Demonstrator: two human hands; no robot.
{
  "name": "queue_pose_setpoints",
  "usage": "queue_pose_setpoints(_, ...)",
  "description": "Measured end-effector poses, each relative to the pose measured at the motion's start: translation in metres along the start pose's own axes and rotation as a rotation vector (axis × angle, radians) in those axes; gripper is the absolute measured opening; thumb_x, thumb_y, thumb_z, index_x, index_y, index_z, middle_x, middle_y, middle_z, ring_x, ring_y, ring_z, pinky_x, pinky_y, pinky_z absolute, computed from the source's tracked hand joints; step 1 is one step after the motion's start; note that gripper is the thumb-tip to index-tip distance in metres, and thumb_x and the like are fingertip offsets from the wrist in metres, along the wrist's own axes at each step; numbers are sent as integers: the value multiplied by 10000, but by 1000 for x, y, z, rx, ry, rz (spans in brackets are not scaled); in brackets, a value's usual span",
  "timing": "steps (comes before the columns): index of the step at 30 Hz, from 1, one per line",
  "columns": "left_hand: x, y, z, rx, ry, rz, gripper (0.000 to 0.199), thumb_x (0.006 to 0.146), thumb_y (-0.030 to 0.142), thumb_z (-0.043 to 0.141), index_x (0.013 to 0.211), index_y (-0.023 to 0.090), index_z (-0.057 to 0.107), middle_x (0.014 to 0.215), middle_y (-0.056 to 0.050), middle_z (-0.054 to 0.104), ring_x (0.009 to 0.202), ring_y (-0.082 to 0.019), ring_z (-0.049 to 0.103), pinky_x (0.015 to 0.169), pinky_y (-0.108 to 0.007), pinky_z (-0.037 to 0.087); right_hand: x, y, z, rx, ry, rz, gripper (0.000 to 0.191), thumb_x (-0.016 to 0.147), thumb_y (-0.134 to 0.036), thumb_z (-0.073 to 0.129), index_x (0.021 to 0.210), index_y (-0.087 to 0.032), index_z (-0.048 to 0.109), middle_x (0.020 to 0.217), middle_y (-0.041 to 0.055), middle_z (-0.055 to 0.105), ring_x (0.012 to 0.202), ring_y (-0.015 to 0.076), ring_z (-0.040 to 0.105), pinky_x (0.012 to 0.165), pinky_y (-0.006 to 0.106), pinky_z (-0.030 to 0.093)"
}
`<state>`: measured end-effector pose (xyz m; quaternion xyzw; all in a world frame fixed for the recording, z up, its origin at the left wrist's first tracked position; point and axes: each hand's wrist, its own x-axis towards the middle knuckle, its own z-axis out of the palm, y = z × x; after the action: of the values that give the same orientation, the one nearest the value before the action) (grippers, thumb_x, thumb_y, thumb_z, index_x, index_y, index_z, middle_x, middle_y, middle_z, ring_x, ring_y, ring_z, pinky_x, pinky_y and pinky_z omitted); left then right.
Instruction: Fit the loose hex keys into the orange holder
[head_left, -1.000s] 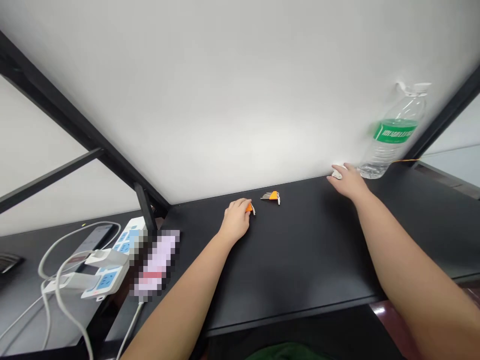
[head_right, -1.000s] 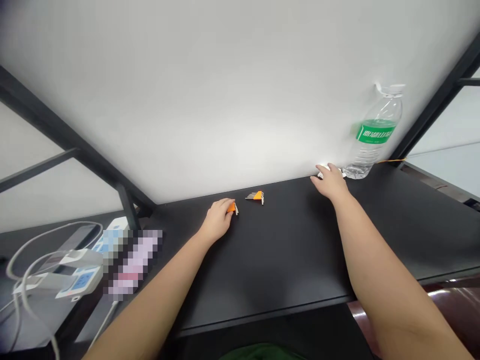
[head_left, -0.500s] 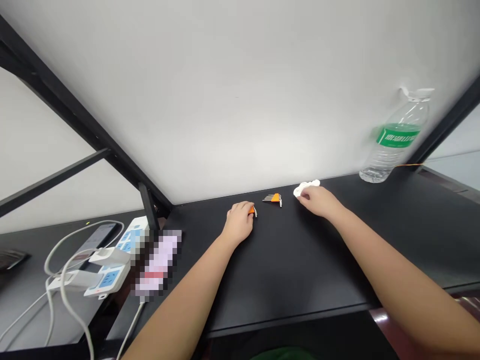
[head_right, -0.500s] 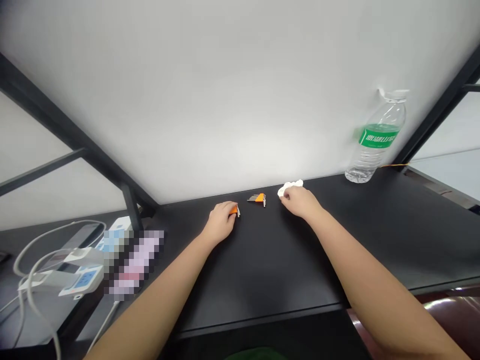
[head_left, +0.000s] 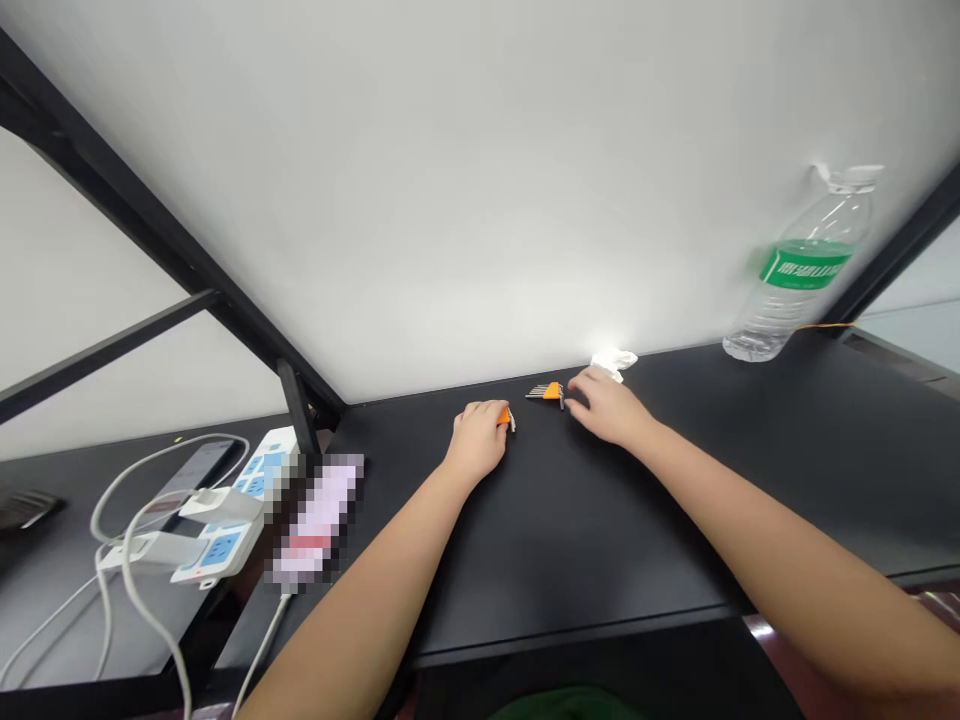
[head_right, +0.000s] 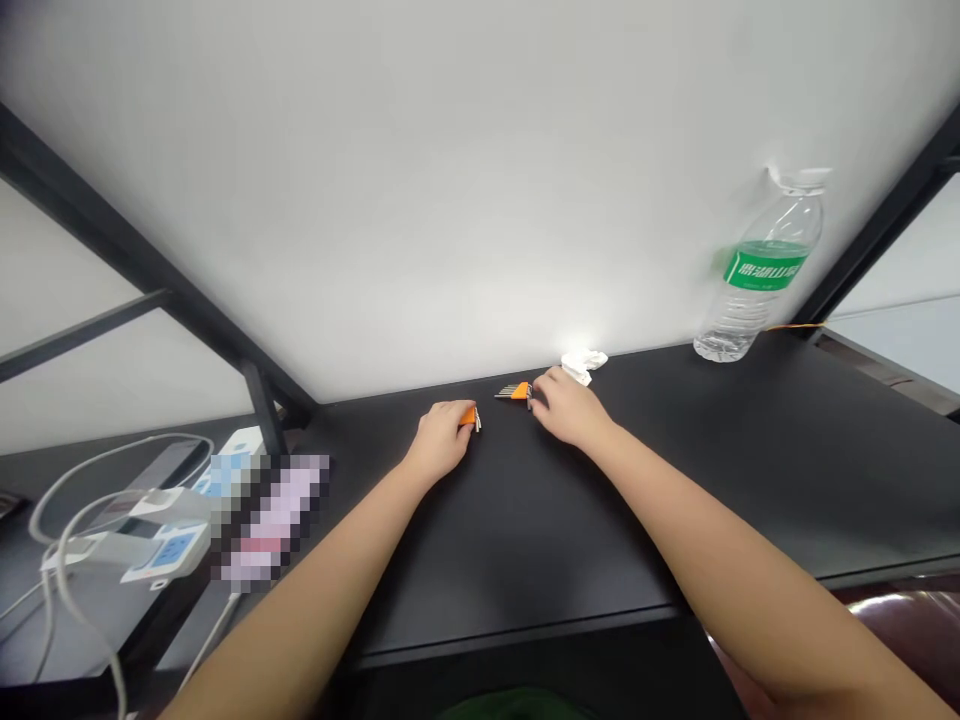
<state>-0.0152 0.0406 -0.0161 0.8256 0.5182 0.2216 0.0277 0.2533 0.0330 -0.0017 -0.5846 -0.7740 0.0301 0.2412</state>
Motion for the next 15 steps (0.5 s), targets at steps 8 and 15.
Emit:
queue_pose_setpoints(8, 5, -7, -5, -29, 19, 14, 268, 998, 228, 445, 1105, 237, 690, 1031, -80, 740, 969, -259, 661, 879, -385, 512, 5, -3, 30, 18, -56, -234, 306, 976, -236, 481, 1226, -201, 654, 1307, 112, 627, 1174, 259, 564, 1019, 432, 475)
queue_pose_setpoints(15, 17, -30, -7, 36, -8, -112, 305, 993, 254, 438, 1150, 209, 696, 1013, -95, 707, 955, -263, 632, 868, -390, 504, -4, -15, 19, 314, -82, -188, 240, 900, -180, 514, 1041, -204, 706, 1051, 58, 703, 910, 182, 618, 847, 323, 495)
